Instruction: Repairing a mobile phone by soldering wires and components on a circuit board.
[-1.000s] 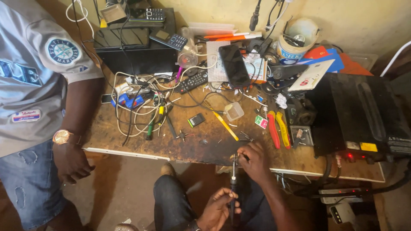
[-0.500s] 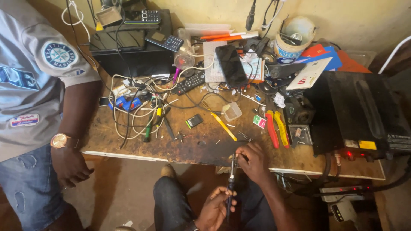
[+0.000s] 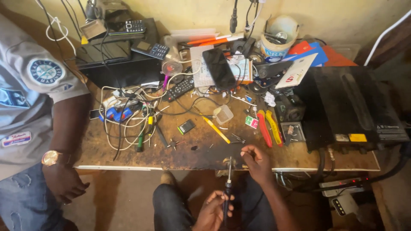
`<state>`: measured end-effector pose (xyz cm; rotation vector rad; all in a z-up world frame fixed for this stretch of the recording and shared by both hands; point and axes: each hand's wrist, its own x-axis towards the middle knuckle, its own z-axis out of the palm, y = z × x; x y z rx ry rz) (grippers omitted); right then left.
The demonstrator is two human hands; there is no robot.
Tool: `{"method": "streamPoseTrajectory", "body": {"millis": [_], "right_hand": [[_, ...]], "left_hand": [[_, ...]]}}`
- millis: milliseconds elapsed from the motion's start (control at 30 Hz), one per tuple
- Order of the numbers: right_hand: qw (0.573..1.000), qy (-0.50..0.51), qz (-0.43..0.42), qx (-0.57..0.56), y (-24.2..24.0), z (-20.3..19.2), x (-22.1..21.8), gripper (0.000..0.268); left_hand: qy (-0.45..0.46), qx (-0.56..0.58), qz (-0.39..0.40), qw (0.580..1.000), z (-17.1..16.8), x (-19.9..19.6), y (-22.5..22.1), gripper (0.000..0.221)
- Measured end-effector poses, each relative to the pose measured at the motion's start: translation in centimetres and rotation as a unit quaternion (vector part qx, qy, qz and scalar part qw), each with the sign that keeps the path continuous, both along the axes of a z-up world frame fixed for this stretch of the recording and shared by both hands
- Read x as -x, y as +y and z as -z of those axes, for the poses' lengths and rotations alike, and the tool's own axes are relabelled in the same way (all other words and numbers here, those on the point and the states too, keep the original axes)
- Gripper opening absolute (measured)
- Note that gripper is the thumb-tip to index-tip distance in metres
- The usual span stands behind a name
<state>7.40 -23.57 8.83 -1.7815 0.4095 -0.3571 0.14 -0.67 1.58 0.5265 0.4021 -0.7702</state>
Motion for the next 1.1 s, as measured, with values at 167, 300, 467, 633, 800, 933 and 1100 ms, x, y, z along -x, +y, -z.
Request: {"method": "streamPoseTrajectory", "body": {"millis": [167, 300, 467, 633, 800, 933, 1100], "right_hand": [[0.979, -0.033, 0.121, -0.159, -0.8, 0.6, 3.6, 0.019], [0.964, -0.07, 0.131, -0.22, -2.8, 0.0, 8.9, 0.037], [0.958, -0.058, 0.222, -0.172, -7.2, 0.9, 15.7, 0.026], [0.93, -0.076, 0.311, -0.179, -12.5, 1.6, 21.7, 0.023], [0.905, -0.042, 0.412, -0.097, -16.7, -0.9, 25.0, 0.021], [0.85, 0.21, 0.484, -0.012, -21.5, -3.2, 28.4, 0.036], [0.815, 0.183, 0.498, 0.232, -29.6, 3.0, 34.8, 0.017]], "left_hand": [[-0.054, 0.012, 0.03, 0.998, 0.2, 0.5, -1.0, 0.011], [-0.152, 0.013, 0.017, 0.988, -1.7, 1.8, -4.7, 0.006], [-0.211, 0.024, 0.003, 0.977, -3.0, 3.0, -11.8, 0.004], [-0.268, -0.072, 0.088, 0.957, -4.3, 4.7, -17.7, 0.006], [-0.382, -0.091, 0.163, 0.905, -6.6, 6.6, -20.6, 0.011], [-0.414, -0.09, 0.172, 0.89, -7.4, 7.5, -21.3, 0.005], [-0.376, -0.101, 0.173, 0.905, -3.4, 9.2, -21.6, 0.005]]}}
